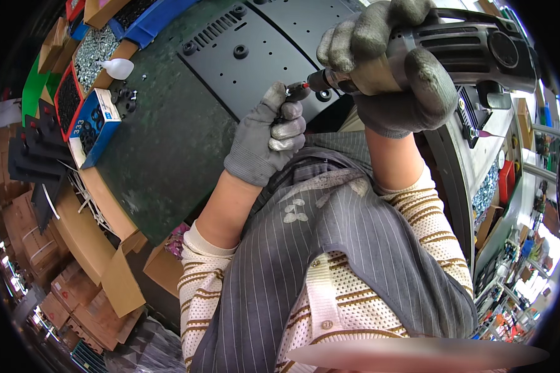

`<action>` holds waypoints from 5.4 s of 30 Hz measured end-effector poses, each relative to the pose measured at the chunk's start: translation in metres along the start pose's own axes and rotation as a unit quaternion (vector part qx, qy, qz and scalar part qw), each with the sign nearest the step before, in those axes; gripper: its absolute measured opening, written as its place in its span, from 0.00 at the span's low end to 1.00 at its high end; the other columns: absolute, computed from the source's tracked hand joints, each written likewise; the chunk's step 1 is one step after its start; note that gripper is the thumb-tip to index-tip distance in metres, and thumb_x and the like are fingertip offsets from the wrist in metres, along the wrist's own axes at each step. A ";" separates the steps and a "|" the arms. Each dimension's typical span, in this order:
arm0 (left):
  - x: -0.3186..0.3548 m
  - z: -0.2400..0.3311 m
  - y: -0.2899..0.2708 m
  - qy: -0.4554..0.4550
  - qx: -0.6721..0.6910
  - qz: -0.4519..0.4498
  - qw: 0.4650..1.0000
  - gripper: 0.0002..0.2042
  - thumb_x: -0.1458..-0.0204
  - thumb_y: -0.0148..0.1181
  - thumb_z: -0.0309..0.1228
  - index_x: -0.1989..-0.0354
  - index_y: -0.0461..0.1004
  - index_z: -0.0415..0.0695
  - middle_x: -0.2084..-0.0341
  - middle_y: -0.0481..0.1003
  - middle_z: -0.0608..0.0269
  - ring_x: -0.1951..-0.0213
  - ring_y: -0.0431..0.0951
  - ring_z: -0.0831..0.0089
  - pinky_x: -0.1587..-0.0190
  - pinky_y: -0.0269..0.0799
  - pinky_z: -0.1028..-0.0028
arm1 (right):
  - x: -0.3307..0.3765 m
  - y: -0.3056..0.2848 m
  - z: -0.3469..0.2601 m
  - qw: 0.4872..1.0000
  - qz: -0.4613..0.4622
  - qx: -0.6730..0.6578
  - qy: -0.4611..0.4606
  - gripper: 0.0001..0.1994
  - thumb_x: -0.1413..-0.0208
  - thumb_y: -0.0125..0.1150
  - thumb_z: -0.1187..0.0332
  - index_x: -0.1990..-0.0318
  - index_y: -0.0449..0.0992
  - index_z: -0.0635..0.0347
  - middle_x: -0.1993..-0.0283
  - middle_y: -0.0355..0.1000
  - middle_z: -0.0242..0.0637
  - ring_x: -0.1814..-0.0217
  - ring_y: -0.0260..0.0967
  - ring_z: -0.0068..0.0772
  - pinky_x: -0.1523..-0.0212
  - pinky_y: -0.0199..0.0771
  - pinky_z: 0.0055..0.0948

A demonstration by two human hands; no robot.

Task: Assembling a metal electronics enclosure using screws and a power driver on a production line.

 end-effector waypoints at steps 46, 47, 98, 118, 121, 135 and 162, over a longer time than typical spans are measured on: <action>0.077 0.060 -0.015 0.202 -0.868 0.234 0.389 0.16 0.52 0.60 0.49 0.70 0.77 0.48 0.80 0.71 0.61 0.76 0.75 0.59 0.73 0.70 0.63 | 0.079 -0.061 0.106 0.854 0.105 0.382 0.338 0.15 0.61 0.66 0.77 0.62 0.73 0.60 0.70 0.73 0.29 0.70 0.70 0.20 0.67 0.73 0.24; 0.077 0.059 -0.015 0.211 -0.864 0.225 0.399 0.16 0.52 0.60 0.49 0.70 0.77 0.48 0.80 0.71 0.61 0.76 0.75 0.59 0.73 0.70 0.63 | 0.079 -0.061 0.106 0.866 0.111 0.356 0.334 0.15 0.61 0.66 0.77 0.62 0.73 0.60 0.70 0.73 0.29 0.69 0.70 0.19 0.66 0.73 0.24; 0.104 0.480 0.034 0.346 -0.501 0.355 0.709 0.34 0.44 0.52 0.46 0.36 0.53 0.36 0.57 0.74 0.57 0.63 0.76 0.72 0.64 0.73 0.77 | 0.094 -0.098 0.116 0.720 0.154 0.289 0.612 0.20 0.58 0.64 0.70 0.55 0.69 0.67 0.75 0.69 0.33 0.78 0.69 0.22 0.78 0.68 0.21; 0.101 0.433 0.036 0.067 -0.873 0.477 0.079 0.15 0.52 0.57 0.45 0.58 0.80 0.55 0.57 0.77 0.59 0.54 0.77 0.59 0.52 0.72 0.64 | 0.093 -0.103 0.114 0.708 0.143 0.331 0.607 0.24 0.59 0.65 0.70 0.51 0.69 0.69 0.71 0.69 0.33 0.78 0.67 0.19 0.77 0.67 0.21; 0.097 0.435 0.033 0.049 -0.880 0.469 0.060 0.15 0.52 0.55 0.44 0.58 0.80 0.55 0.56 0.77 0.59 0.54 0.76 0.59 0.52 0.72 0.63 | 0.093 -0.101 0.114 0.699 0.124 0.341 0.616 0.24 0.58 0.65 0.70 0.50 0.69 0.69 0.73 0.69 0.32 0.78 0.67 0.19 0.77 0.67 0.21; 0.135 0.464 0.001 0.257 -0.761 0.475 0.360 0.18 0.46 0.57 0.39 0.53 0.76 0.39 0.68 0.78 0.57 0.72 0.77 0.72 0.67 0.71 0.71 | 0.098 -0.103 0.116 0.715 0.153 0.292 0.616 0.20 0.57 0.64 0.68 0.56 0.71 0.67 0.75 0.70 0.33 0.81 0.67 0.20 0.81 0.67 0.20; -0.034 0.258 0.035 0.072 -0.955 0.286 -0.016 0.10 0.51 0.52 0.30 0.70 0.81 0.44 0.70 0.78 0.49 0.64 0.80 0.54 0.63 0.76 0.60 | 0.097 -0.094 0.113 0.739 0.147 0.273 0.598 0.17 0.57 0.63 0.66 0.60 0.71 0.65 0.74 0.69 0.32 0.76 0.68 0.20 0.76 0.68 0.21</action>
Point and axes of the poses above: each hand's wrist, its own x-axis away from the middle knuckle, its own y-axis out of the palm, z = x × y, the point moved 10 cm from there along -x, towards the middle knuckle
